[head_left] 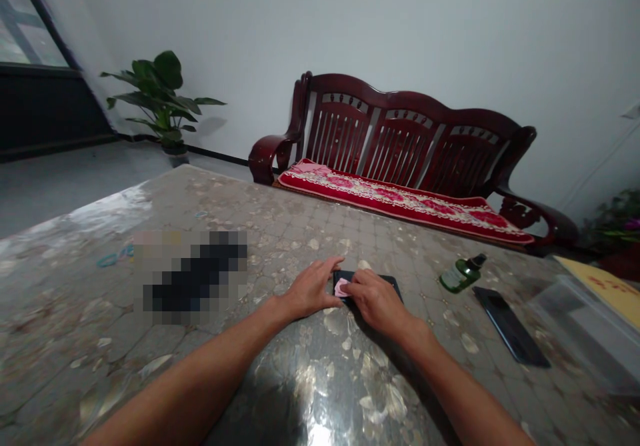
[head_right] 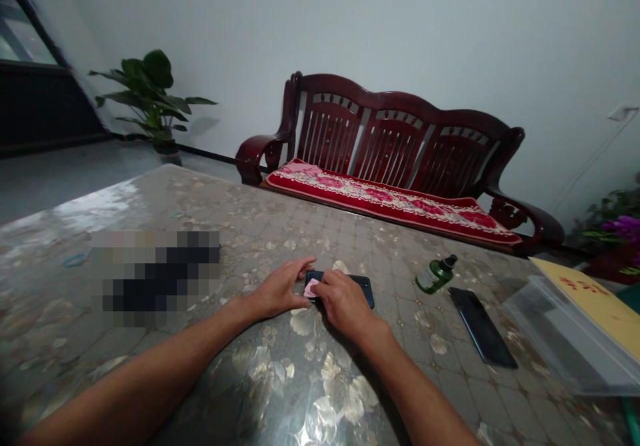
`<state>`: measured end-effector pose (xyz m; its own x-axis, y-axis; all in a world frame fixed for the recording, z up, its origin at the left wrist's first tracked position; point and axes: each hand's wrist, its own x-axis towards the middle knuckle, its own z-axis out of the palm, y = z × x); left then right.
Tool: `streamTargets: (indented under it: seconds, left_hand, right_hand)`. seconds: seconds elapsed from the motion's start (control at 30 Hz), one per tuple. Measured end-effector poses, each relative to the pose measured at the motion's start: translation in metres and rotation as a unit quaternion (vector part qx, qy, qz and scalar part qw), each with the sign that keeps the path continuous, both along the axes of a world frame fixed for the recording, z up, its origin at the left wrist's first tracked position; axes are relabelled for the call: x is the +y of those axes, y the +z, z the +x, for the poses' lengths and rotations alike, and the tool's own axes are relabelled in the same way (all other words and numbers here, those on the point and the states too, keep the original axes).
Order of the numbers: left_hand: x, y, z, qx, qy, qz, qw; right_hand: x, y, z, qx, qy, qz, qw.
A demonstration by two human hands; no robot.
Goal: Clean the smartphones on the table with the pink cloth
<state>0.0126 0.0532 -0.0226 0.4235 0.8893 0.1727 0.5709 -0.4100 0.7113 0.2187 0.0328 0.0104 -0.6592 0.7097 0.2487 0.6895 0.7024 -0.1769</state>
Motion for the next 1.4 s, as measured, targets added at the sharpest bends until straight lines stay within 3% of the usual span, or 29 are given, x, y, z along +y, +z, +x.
streamTargets:
  seconds: [0.07, 0.23, 0.43, 0.7, 0.9, 1.17, 1.4]
  left_hand:
    - [0.000, 0.001, 0.000, -0.002, -0.003, -0.002, 1.000]
    - [-0.001, 0.001, -0.001, 0.005, -0.004, -0.006, 1.000]
    - [0.000, -0.002, -0.001, -0.004, -0.007, 0.009, 1.000]
    - [-0.001, 0.003, -0.001, 0.015, -0.001, -0.003, 1.000]
    - [0.000, 0.000, -0.003, 0.005, -0.009, 0.011, 1.000]
    - [0.002, -0.001, -0.004, 0.015, -0.019, 0.004, 1.000]
    - [0.001, 0.002, -0.003, 0.015, -0.016, 0.002, 1.000]
  right_hand:
    - [-0.005, 0.001, 0.007, 0.002, 0.007, -0.002, 1.000]
    - [-0.012, 0.000, 0.008, -0.018, -0.058, 0.027, 0.998]
    - [-0.023, -0.003, 0.004, -0.021, -0.024, 0.044, 0.998]
    - [-0.032, -0.007, 0.024, -0.031, -0.081, 0.062, 0.994]
    - [-0.037, -0.006, 0.026, 0.000, -0.072, 0.032, 0.997]
    - [-0.029, 0.012, 0.083, -0.047, -0.176, -0.033, 0.983]
    - [-0.025, 0.014, 0.088, -0.057, -0.219, -0.047, 0.973]
